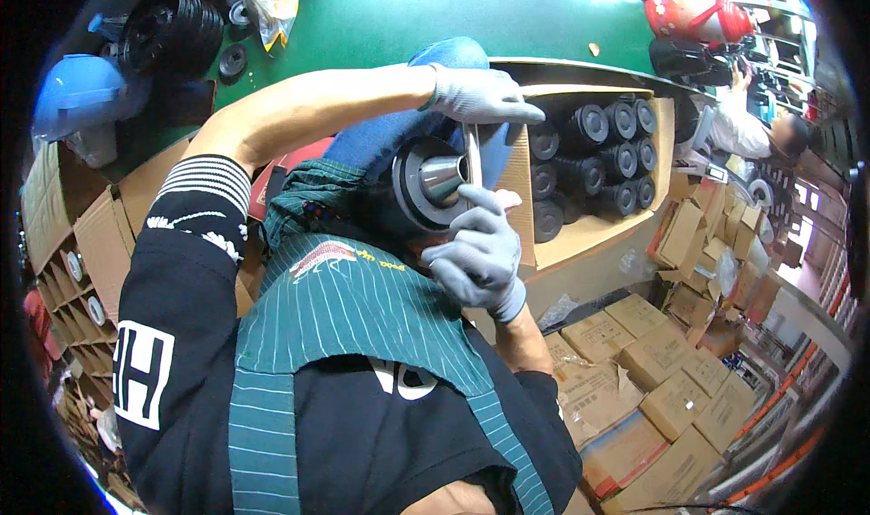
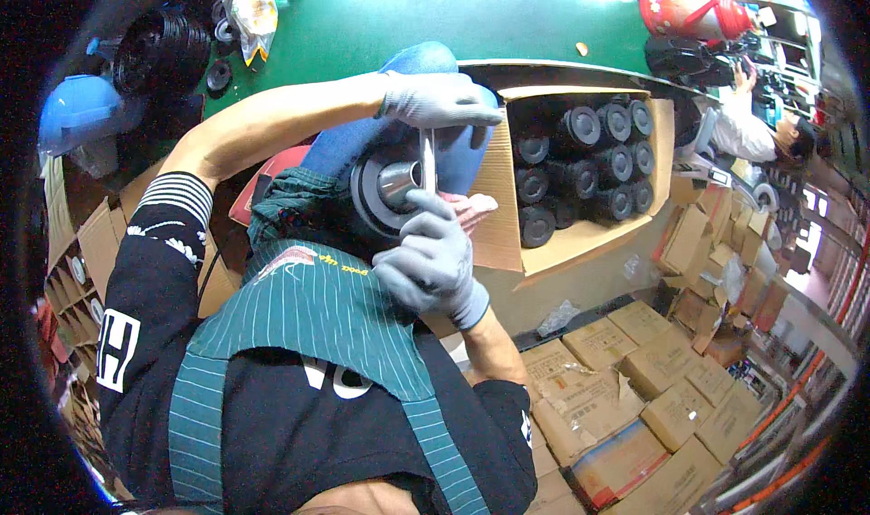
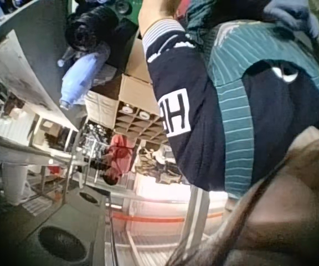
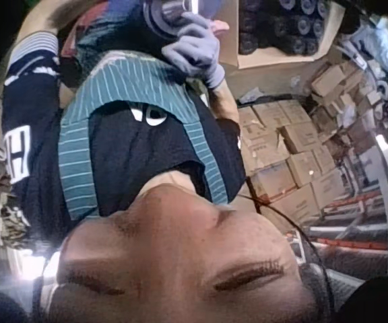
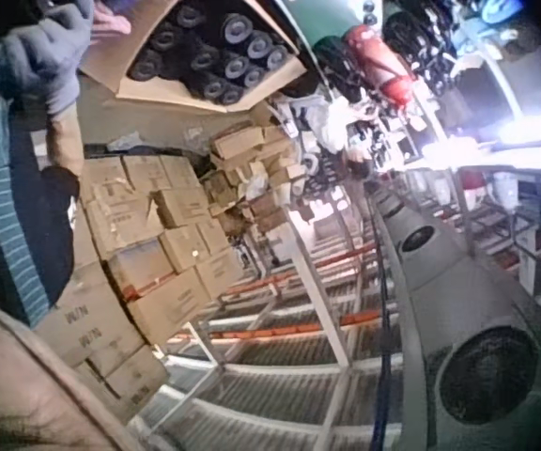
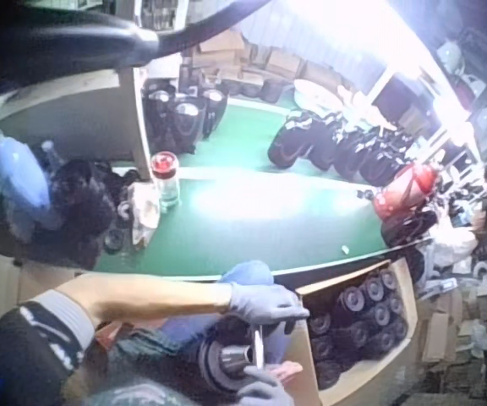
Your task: The person assembles black kettles by attaching circular bases to the kettle bodies using a metal tool. They repeatedly pick up a kettle, place a base on top, and use the tool to secure it before setting the assembled unit aside on the green table.
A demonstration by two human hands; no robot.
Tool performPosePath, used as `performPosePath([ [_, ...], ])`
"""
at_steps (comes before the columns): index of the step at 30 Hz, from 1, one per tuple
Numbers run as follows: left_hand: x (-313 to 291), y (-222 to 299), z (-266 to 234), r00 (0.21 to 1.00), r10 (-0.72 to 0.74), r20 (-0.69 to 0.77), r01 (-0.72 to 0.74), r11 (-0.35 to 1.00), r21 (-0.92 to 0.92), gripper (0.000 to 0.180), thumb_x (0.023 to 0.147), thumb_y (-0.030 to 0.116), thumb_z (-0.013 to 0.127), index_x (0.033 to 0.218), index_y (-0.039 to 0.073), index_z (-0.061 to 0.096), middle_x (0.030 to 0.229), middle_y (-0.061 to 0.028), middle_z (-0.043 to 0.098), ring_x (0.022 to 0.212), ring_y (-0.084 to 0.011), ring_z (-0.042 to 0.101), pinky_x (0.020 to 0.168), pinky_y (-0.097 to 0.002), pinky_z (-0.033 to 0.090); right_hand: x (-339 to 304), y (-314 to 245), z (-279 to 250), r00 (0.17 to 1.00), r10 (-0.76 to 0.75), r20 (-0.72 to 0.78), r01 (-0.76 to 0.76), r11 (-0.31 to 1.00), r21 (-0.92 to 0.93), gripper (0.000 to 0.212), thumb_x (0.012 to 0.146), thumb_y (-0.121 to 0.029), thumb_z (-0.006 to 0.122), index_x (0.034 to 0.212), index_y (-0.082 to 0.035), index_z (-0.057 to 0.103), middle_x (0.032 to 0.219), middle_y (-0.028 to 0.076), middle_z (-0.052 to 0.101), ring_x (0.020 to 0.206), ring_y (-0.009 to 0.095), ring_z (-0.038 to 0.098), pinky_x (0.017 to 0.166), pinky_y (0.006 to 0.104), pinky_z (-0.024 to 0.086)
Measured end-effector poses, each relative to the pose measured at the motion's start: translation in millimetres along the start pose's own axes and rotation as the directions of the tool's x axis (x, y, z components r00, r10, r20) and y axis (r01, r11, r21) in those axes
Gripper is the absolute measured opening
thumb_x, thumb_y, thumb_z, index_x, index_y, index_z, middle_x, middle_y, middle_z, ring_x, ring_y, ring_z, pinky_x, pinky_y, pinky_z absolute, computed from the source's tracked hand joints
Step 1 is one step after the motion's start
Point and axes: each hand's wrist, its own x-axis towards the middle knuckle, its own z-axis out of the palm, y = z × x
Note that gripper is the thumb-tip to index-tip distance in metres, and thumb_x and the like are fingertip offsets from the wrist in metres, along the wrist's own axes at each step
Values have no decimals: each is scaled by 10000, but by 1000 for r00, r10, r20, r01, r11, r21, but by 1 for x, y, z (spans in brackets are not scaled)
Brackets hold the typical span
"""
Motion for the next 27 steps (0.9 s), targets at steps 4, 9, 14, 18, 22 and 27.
performPosePath([
  [4, -22, -15, -20, 996, 31, -90, -27, 999, 43, 729, 1138, 598, 390, 991, 42, 839, 773, -85, 727, 613, -181, 621, 633, -342, 535, -17, 10, 1, 979, 89, -185, -81, 995, 52, 446, 796, -152, 834, 1219, -43, 743, 1179, 127, 740, 1218, 326, 676, 1203, 636, 379],
  [9, -97, -79, -55, 908, -137, -396, -88, 862, -500, 501, 1135, 413, 530, 1407, 8, 641, 979, -37, 756, 635, -112, 554, 609, -248, 467, -47, 16, 38, 700, 673, -238, -590, 733, 338, 1155, 777, -271, 922, 1683, 18, 267, 1770, 285, 197, 1613, 423, 291, 1310, 477, 251],
  [14, -138, -149, -54, 608, -113, -786, 93, 993, -71, 662, 1028, 435, 690, 1526, 14, 578, 1299, -146, 729, 1007, -179, 697, 862, -360, 562, -43, 28, 64, 743, 627, -234, -641, 767, 17, 1031, 740, -325, 969, 1597, -49, 466, 1677, 341, 344, 1510, 458, 435, 1257, 503, 343],
  [18, -128, -177, -56, 366, -63, -929, 420, 902, 104, 635, 991, 418, 693, 1529, 95, 596, 1247, -260, 741, 1066, -388, 752, 908, -489, 588, -25, 29, 52, 778, 570, -263, -574, 816, 71, 900, 714, -360, 984, 1468, -23, 626, 1597, 337, 477, 1497, 462, 473, 1245, 501, 374],
  [22, -133, -177, -63, 321, -117, -940, 661, 738, 134, 625, 987, 415, 668, 1525, 109, 587, 1065, -254, 771, 961, -444, 757, 840, -530, 600, -20, 16, 33, 787, 535, -309, -541, 838, 74, 859, 705, -380, 993, 1405, -4, 666, 1563, 320, 515, 1487, 454, 487, 1252, 502, 374],
  [27, -152, -128, -44, 478, 323, -817, 583, 579, 570, 785, 915, 380, 800, 1547, 20, 504, 1514, -271, 537, 1370, -456, 539, 1100, -557, 479, -16, 35, -12, 595, 575, -561, -337, 813, 475, 770, 814, -269, 959, 1439, 39, 631, 1514, 184, 609, 1419, 278, 558, 1179, 433, 461],
])
